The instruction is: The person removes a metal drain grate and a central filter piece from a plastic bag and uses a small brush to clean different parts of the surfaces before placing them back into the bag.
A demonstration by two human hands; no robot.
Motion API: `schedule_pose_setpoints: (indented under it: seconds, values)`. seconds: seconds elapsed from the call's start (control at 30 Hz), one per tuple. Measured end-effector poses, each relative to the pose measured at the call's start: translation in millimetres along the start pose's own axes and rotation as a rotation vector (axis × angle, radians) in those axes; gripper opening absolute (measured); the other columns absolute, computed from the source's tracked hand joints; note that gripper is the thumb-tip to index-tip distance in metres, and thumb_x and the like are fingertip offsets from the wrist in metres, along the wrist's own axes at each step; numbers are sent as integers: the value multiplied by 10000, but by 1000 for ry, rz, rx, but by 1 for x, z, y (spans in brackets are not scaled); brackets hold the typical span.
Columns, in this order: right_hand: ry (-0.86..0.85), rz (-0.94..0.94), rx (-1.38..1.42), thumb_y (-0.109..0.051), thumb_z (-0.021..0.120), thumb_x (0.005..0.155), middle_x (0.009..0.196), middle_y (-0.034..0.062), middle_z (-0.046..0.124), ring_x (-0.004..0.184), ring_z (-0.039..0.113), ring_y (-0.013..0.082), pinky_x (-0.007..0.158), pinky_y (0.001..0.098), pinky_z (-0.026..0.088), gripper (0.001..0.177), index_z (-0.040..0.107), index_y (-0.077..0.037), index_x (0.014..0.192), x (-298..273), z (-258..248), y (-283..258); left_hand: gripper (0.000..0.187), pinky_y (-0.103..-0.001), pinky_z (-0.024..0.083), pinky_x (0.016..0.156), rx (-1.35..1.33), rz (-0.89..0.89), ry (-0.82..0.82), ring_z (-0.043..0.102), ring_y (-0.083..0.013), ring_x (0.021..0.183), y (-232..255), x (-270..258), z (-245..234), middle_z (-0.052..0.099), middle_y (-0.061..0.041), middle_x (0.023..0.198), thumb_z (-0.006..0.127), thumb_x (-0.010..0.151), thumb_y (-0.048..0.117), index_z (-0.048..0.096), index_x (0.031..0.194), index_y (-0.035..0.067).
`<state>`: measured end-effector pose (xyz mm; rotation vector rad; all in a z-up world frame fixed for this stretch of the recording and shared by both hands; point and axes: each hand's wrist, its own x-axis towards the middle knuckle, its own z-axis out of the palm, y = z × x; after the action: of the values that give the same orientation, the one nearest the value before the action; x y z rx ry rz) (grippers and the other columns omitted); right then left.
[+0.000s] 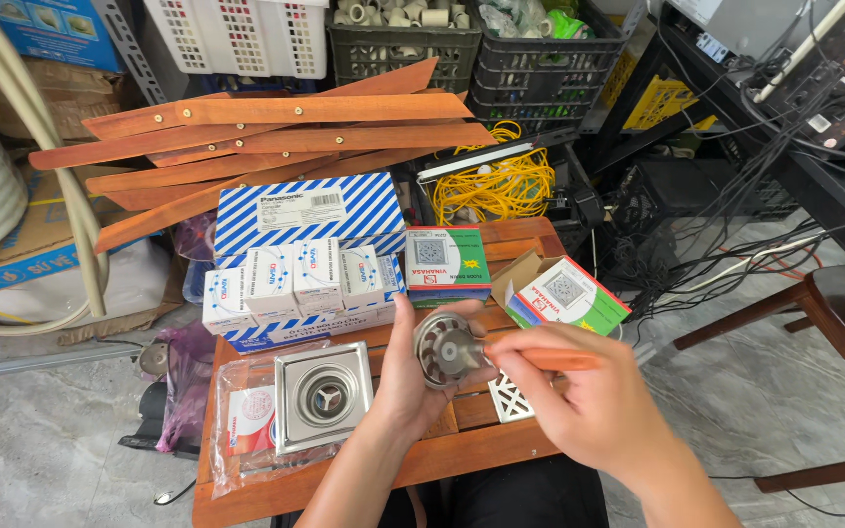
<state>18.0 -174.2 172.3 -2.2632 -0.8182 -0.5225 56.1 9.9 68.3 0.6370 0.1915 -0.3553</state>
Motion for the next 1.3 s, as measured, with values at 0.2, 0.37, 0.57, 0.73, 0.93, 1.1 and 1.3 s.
schedule_pose_setpoints:
  seconds: [0.2, 0.37, 0.57, 0.73, 0.93, 1.1, 1.3]
  values:
    - [79, -101, -25, -143, 735, 1047, 1094, 6, 880, 911, 831, 183, 880, 324, 623, 124, 831, -105, 1115, 6, 7, -5, 929, -362, 561, 679, 196, 1, -1, 707, -192, 935, -15, 4, 3, 794, -86, 1054, 300, 1033, 822, 793, 1298, 80]
    - [-171, -110, 144, -170, 736, 1057, 982, 14, 783, 849, 759, 190, 751, 325, 596, 200, 803, -139, 1243, -12, 20, -1, 492, -322, 323, 548, 111, 181, 99, 464, -125, 604, -21, 15, -18, 548, -8, 718, 560, 1082, 606, 672, 947, 147]
    - [-214, -57, 56, -227, 705, 1053, 1033, -14, 869, 907, 817, 194, 820, 336, 623, 165, 836, -143, 1105, -27, 15, 27, 328, -590, 610, 737, -128, 67, 153, 772, -329, 889, -12, 11, -19, 661, -54, 890, 561, 1076, 461, 625, 935, 172]
    - [-151, -66, 95, -185, 731, 1043, 1083, -18, 862, 964, 815, 181, 866, 330, 632, 176, 831, -148, 1183, -26, 18, 17, 419, -529, 589, 823, -91, 40, 162, 835, -393, 969, -17, 10, -14, 609, -30, 750, 576, 1091, 534, 598, 860, 185]
    - [-110, 38, 153, -204, 747, 1027, 983, -37, 867, 834, 818, 146, 772, 287, 628, 134, 848, -175, 1110, -25, 16, 16, 513, -485, 586, 630, -57, 34, 186, 851, -390, 928, -20, 12, -17, 629, -58, 743, 538, 1116, 672, 567, 888, 214]
    - [-72, 44, 268, -177, 754, 1032, 1042, -29, 896, 904, 830, 146, 832, 282, 648, 162, 867, -153, 1145, -21, 19, 8, 541, -452, 558, 738, 33, 4, 210, 808, -321, 899, -29, 10, -15, 609, -54, 745, 491, 1108, 712, 578, 939, 206]
    - [-88, 55, 36, -226, 664, 1078, 1054, -39, 874, 929, 806, 171, 836, 329, 599, 205, 841, -127, 1104, -11, 16, 33, 664, -684, 714, 1026, 237, 12, 165, 746, -221, 968, -16, -9, 5, 733, -127, 969, 360, 1095, 678, 692, 1161, 106]
